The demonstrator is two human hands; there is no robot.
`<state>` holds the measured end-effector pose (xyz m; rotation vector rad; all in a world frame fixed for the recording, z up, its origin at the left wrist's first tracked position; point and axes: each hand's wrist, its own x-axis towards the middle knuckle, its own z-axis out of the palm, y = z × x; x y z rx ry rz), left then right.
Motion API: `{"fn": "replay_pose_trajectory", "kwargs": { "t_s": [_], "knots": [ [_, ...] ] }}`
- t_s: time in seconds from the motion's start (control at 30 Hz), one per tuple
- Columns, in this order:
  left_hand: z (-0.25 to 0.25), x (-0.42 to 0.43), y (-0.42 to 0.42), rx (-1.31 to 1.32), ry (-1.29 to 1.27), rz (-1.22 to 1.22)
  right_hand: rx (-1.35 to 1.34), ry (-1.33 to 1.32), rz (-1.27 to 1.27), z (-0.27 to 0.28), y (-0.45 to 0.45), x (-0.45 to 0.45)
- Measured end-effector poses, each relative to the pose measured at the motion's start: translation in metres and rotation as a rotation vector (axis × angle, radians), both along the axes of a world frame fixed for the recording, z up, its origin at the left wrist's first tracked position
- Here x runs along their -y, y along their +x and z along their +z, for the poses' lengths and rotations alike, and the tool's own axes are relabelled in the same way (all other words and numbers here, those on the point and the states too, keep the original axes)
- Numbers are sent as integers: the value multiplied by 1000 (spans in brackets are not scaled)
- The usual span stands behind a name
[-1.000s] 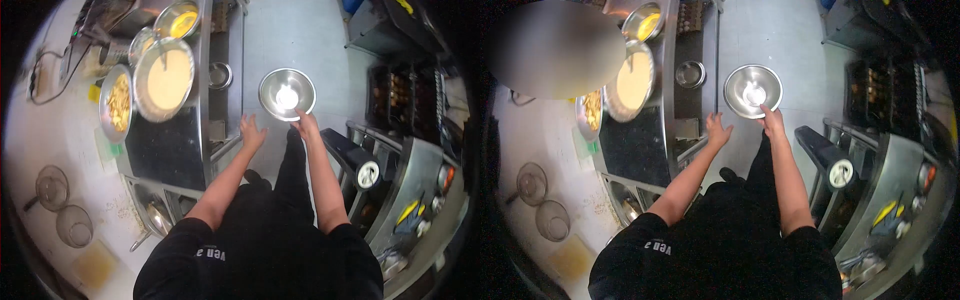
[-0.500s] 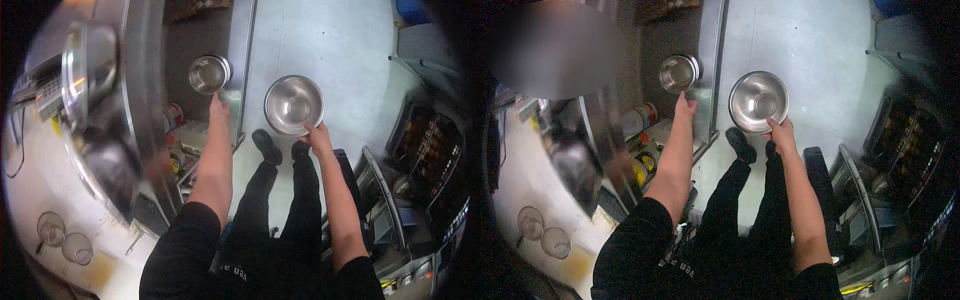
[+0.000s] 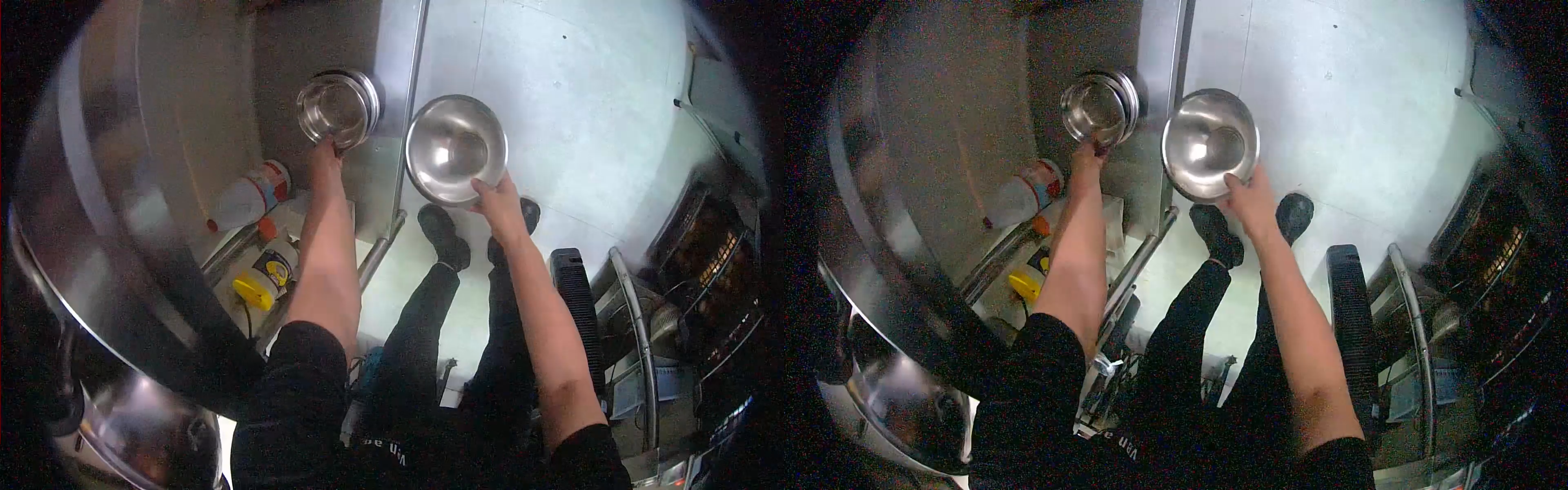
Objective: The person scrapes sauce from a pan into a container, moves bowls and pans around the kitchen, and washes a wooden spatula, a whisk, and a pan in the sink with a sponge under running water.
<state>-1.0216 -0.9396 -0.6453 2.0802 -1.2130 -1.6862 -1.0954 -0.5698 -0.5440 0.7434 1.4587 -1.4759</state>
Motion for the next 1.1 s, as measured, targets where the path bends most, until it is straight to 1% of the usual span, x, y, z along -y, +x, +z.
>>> {"fn": "replay_pose_trajectory", "kwargs": {
  "t_s": [0.03, 0.1, 0.13, 0.2, 0.23, 0.3, 0.33, 0.4, 0.43, 0.47, 0.53, 0.6, 0.63, 0.67, 0.73, 0.77, 0.8, 0.83, 0.9, 0.93, 0.97, 1.0, 1.07, 1.1],
  "knots": [
    [-5, 5, 0, 2, 0, -1, -199, 12, 76, -13, 1, 10],
    [-19, 14, 1, 139, -74, -197, -400, -6, 186, -25, -2, 17],
    [-33, 22, 5, 142, -72, -198, -398, -5, 186, -12, -12, 21],
    [-64, 42, 17, -165, 59, -158, -191, -41, 101, 5, -24, 26],
    [-69, 46, 22, -164, 64, -157, -189, -36, 102, 2, -23, 26],
    [-78, 51, 30, -245, 257, -108, -288, 6, 117, -7, -23, 25],
    [-71, 44, 30, -241, 262, -110, -284, 10, 115, -17, -20, 24],
    [-54, 30, 34, -475, 554, 40, -429, 214, 289, -45, -10, 22],
    [-52, 18, 40, -470, 556, 34, -425, 215, 283, -52, -8, 26],
    [-52, 3, 45, -656, 648, 170, -442, 170, 288, -58, -6, 30],
    [-53, -12, 56, -839, 745, 304, -460, 130, 284, -57, -6, 42],
    [-54, -23, 69, -988, 1395, 276, -624, 252, 345, -49, -6, 62],
    [-51, -30, 72, -868, 1152, 332, -534, 233, 361, -44, -9, 71],
    [-46, -38, 75, -720, 911, 347, -531, 232, 359, -50, -6, 79],
    [-42, -44, 84, -640, 800, 287, -592, 161, 386, -71, -2, 100],
    [-40, -47, 87, -611, 761, 265, -567, 89, 386, -77, -1, 107],
    [-37, -49, 90, -579, 722, 244, -568, 82, 385, -82, -1, 115],
    [-33, -52, 92, -472, 599, 202, -578, 60, 412, -87, -1, 124],
    [-31, -49, 89, -315, 496, 288, -586, 29, 439, -92, -2, 134],
    [-28, -49, 86, -235, 444, 326, -539, -54, 491, -93, -6, 134],
    [-28, -56, 82, -207, 325, 215, -490, -135, 542, -94, -10, 136],
    [-19, -64, 72, -178, 207, 105, -490, -140, 541, -103, -6, 142],
    [-11, -65, 66, -176, 264, -2, -619, -45, 465, -128, 8, 154],
    [5, -76, 47, -93, 220, -61, -619, -45, 465, -132, 6, 154]
  ]
}}
